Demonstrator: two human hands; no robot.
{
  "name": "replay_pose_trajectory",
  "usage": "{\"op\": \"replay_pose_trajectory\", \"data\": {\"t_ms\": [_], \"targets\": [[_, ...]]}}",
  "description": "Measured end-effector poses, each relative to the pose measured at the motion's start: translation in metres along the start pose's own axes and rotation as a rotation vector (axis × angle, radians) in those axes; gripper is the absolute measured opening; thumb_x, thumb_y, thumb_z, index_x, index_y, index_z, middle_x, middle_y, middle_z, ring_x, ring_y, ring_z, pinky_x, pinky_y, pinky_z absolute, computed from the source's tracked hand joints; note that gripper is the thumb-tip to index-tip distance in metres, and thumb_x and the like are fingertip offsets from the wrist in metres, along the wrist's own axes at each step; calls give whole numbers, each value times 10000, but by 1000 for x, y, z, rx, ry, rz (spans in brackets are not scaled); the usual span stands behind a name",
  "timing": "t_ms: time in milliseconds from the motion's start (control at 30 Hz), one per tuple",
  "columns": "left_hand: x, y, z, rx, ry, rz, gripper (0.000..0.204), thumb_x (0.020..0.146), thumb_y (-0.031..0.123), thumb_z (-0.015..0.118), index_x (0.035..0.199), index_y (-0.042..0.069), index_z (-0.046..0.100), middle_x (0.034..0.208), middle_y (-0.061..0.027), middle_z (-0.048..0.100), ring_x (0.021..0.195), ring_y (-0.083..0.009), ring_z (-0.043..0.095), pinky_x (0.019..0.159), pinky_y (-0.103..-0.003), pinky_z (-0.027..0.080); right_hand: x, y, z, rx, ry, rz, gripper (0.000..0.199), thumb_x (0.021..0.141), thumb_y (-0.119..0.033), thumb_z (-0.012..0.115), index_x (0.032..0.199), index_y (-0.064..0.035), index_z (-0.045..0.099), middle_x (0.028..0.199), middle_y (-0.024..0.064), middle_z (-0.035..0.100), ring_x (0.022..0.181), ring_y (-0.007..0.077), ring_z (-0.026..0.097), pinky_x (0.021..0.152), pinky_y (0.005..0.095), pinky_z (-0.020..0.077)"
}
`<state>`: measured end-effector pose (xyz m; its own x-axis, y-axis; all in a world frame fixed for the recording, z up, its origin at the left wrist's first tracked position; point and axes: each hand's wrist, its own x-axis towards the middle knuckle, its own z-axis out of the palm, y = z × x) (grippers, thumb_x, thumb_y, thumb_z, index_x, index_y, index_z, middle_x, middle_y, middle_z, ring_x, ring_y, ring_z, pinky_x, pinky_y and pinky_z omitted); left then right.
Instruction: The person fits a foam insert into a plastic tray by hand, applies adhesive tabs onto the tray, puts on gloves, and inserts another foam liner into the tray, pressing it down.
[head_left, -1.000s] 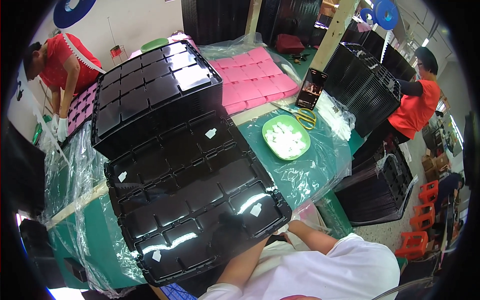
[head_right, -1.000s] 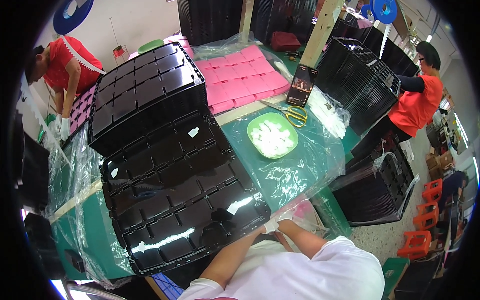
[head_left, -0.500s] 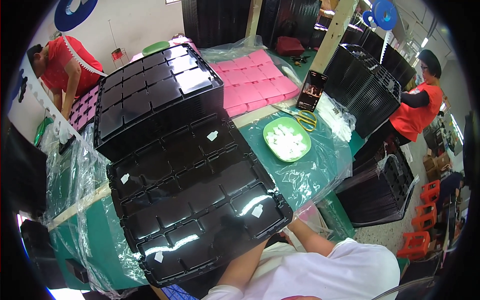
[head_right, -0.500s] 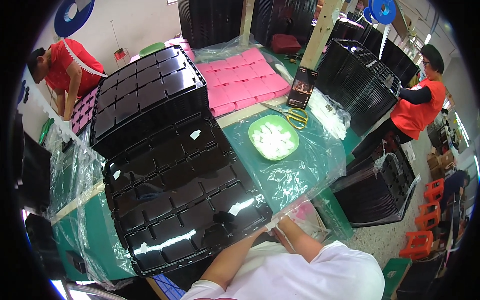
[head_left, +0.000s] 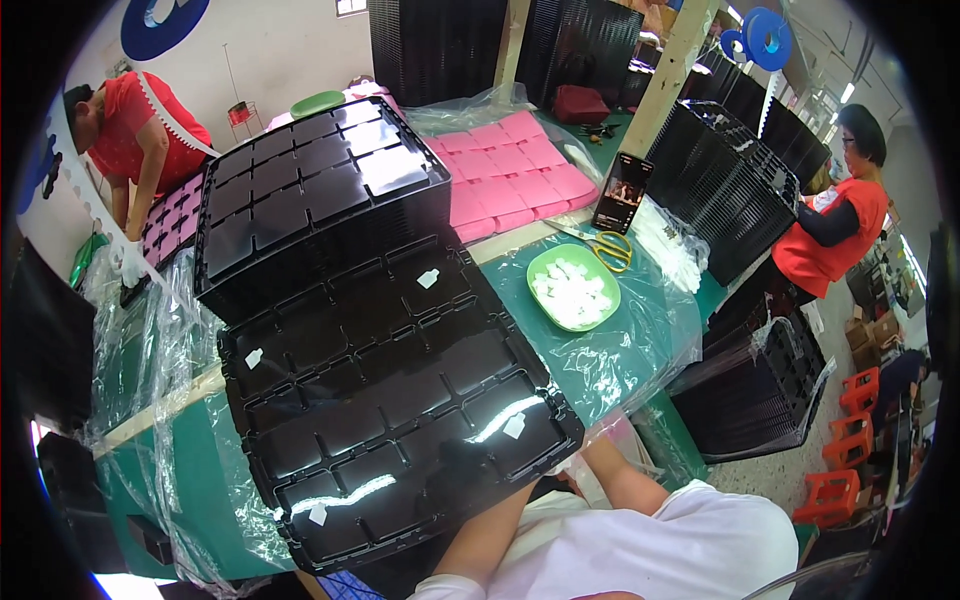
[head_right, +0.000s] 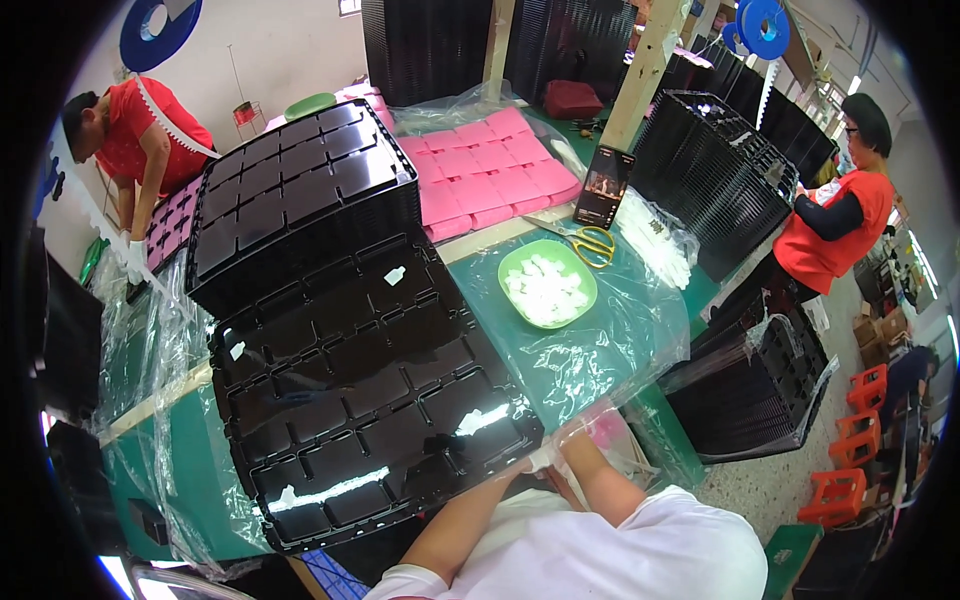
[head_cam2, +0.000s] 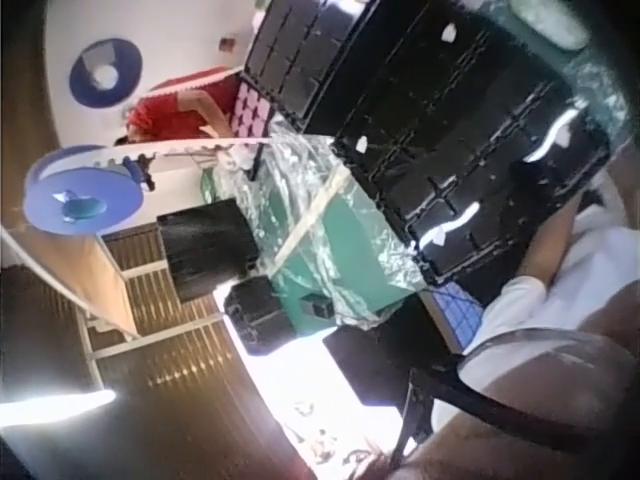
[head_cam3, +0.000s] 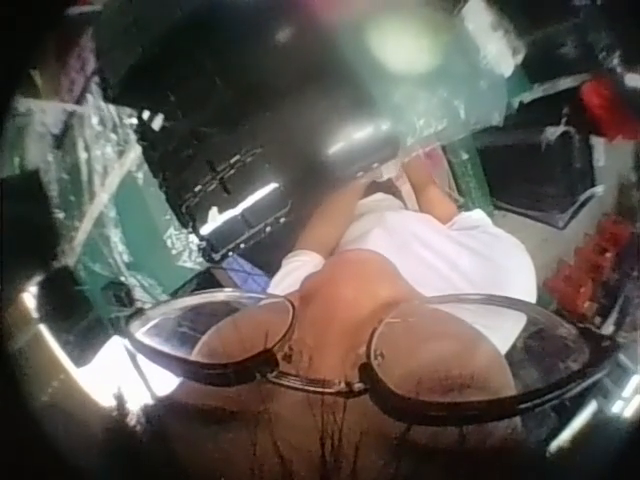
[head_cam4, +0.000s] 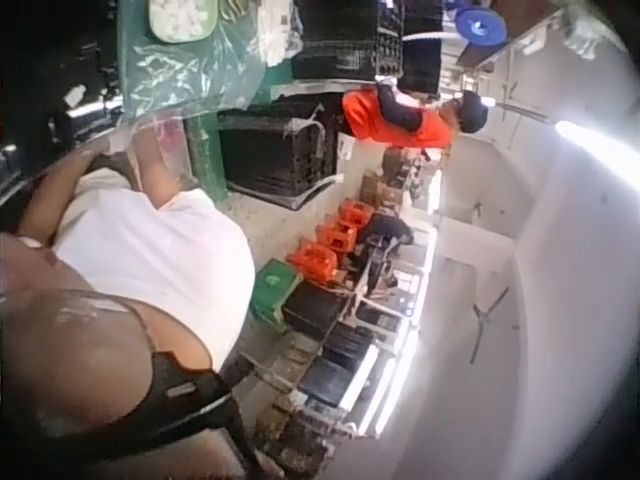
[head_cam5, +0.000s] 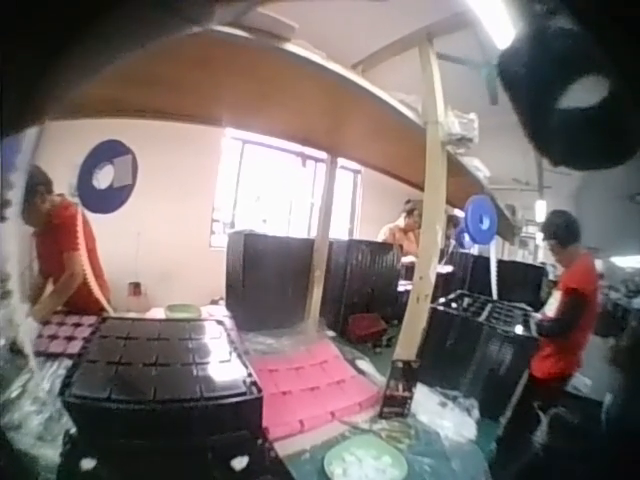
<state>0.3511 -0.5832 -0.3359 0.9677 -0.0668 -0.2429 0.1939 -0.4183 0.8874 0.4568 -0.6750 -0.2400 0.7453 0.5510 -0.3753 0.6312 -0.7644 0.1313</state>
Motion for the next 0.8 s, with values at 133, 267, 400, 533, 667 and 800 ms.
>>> {"op": "replay_pose_trajectory", "data": {"t_ms": [133, 267, 400, 533, 667, 800], "targets": [[17, 25, 27, -2, 43, -19, 486, 851, 202, 548, 1307, 38, 532, 1214, -222, 607, 1140, -358, 578, 968, -399, 461, -11, 16, 16, -35, 48, -4, 334, 782, -392, 655, 948, -117, 746, 979, 131, 717, 907, 275, 688, 768, 391, 535], [34, 48, 35, -1, 57, -12, 477, 864, 206, 530, 1309, 35, 530, 1216, -227, 605, 1144, -363, 576, 968, -401, 460, -3, 4, 7, -69, 95, 32, 326, 783, -384, 657, 944, -115, 746, 970, 130, 718, 901, 275, 689, 764, 389, 536], [47, 68, 30, -7, 75, -2, 468, 877, 209, 511, 1311, 32, 528, 1218, -232, 603, 1148, -368, 574, 968, -403, 460, 1, 7, 6, -111, 142, 67, 319, 784, -376, 659, 941, -113, 745, 961, 130, 718, 896, 275, 690, 760, 388, 537], [14, 39, 31, -14, 96, -3, 461, 891, 212, 493, 1313, 29, 525, 1221, -237, 601, 1152, -373, 572, 969, -405, 459, 5, 13, 3, -149, 184, 93, 311, 784, -368, 661, 937, -111, 745, 953, 130, 719, 890, 275, 691, 756, 386, 538], [-41, 146, -56, -396, -79, -256, 476, 922, 245, 416, 1341, 38, 506, 1266, -256, 570, 1196, -403, 539, 998, -425, 445, 2, 15, 6, -169, 229, 114, 303, 785, -360, 663, 934, -109, 744, 944, 129, 720, 885, 275, 692, 752, 385, 539], [-33, 137, -57, -79, -120, -89, 518, 896, 201, 438, 1401, 95, 476, 1355, -231, 531, 1258, -399, 501, 1050, -430, 412, -1, 6, 17, -183, 266, 138, 295, 786, -352, 665, 931, -107, 744, 935, 129, 720, 879, 276, 693, 747, 383, 541]]}}
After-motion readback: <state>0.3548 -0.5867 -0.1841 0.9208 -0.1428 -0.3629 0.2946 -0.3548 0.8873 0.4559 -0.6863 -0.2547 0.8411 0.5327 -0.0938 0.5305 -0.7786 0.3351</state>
